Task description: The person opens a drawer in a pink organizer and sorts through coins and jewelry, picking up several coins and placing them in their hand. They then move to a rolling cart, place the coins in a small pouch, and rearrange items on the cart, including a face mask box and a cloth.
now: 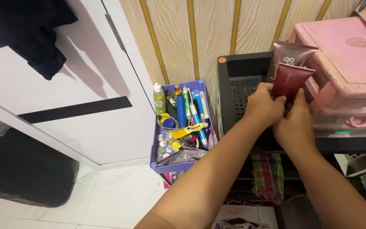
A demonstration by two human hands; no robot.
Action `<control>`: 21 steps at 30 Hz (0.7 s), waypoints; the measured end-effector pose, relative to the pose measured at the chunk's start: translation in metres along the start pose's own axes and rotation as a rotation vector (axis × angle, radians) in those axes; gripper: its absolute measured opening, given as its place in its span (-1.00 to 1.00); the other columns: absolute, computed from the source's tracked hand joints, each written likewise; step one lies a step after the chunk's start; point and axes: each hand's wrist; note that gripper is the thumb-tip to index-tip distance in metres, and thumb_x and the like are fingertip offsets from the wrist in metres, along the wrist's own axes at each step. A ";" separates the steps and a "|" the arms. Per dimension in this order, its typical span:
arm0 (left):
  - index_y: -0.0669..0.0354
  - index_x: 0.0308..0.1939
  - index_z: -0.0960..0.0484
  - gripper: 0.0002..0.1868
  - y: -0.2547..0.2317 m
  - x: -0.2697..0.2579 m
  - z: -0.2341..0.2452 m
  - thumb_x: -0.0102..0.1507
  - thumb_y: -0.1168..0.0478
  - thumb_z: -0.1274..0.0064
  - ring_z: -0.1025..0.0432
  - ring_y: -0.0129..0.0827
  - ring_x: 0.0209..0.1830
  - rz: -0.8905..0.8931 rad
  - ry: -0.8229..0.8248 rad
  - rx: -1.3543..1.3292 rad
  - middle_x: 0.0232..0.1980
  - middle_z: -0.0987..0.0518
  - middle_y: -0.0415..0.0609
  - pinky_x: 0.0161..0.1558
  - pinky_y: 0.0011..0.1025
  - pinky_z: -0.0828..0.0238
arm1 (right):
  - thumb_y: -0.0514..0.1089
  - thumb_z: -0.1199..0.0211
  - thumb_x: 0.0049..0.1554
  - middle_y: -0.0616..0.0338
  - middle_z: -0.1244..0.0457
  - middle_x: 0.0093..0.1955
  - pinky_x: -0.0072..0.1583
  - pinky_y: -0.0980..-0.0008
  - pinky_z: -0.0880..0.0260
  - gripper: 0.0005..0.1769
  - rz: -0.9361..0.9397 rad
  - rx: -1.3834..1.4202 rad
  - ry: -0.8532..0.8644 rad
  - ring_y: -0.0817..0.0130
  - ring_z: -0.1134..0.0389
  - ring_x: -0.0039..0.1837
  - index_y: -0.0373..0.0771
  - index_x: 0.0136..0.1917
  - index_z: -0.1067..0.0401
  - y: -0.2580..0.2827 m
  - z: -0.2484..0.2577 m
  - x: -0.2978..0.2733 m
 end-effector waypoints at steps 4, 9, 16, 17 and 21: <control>0.34 0.15 -0.48 -0.42 0.003 0.001 -0.006 0.14 0.10 -0.22 -0.61 -0.03 -0.01 0.037 -0.010 0.016 -0.08 -0.71 0.19 0.05 -0.23 -0.52 | -0.11 -0.14 0.30 -0.17 -0.34 0.18 0.12 0.12 -0.35 -0.47 -0.060 -0.113 0.050 -0.01 -0.41 0.15 -0.41 0.44 -0.17 0.003 0.004 -0.006; 0.31 0.27 -0.42 -0.31 -0.002 -0.005 0.000 0.14 0.05 -0.22 -0.57 0.00 0.07 0.039 0.064 0.016 0.03 -0.67 0.22 0.10 -0.22 -0.46 | -0.25 -0.11 0.24 -0.15 -0.23 0.25 0.13 0.17 -0.32 -0.48 0.047 -0.046 0.068 0.01 -0.35 0.18 -0.36 0.46 -0.24 0.013 0.008 -0.023; 0.36 0.32 -0.49 -0.41 -0.010 -0.038 0.067 0.23 0.20 -0.16 -0.56 -0.15 0.13 -0.236 0.068 -0.447 0.25 -0.55 0.19 0.09 -0.28 -0.54 | -0.39 -0.13 0.16 0.05 -0.11 0.32 0.23 0.39 -0.40 -0.47 0.155 0.311 0.060 0.33 -0.30 0.29 -0.36 0.41 -0.24 0.053 -0.008 -0.035; 0.34 0.30 -0.50 -0.45 -0.006 -0.043 0.085 0.24 0.21 -0.15 -0.55 -0.20 0.12 -0.208 0.045 -0.444 0.23 -0.58 0.18 0.09 -0.31 -0.53 | -0.38 -0.14 0.18 0.06 -0.13 0.33 0.25 0.39 -0.43 -0.48 0.158 0.353 0.081 0.34 -0.32 0.31 -0.34 0.41 -0.26 0.060 -0.013 -0.036; 0.23 0.23 -0.53 -0.53 0.020 -0.055 0.166 0.24 0.24 -0.14 -0.54 -0.29 0.03 -0.041 -0.148 -0.331 0.14 -0.65 0.09 0.00 -0.36 -0.51 | -0.43 -0.19 0.17 0.00 -0.25 0.33 0.31 0.36 -0.43 -0.56 0.333 0.205 0.190 0.24 -0.36 0.35 -0.32 0.32 -0.44 0.081 -0.037 -0.032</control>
Point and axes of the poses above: each hand's wrist, its own x-axis towards the middle knuckle, its own z-axis out of the back of the hand, y = z × x
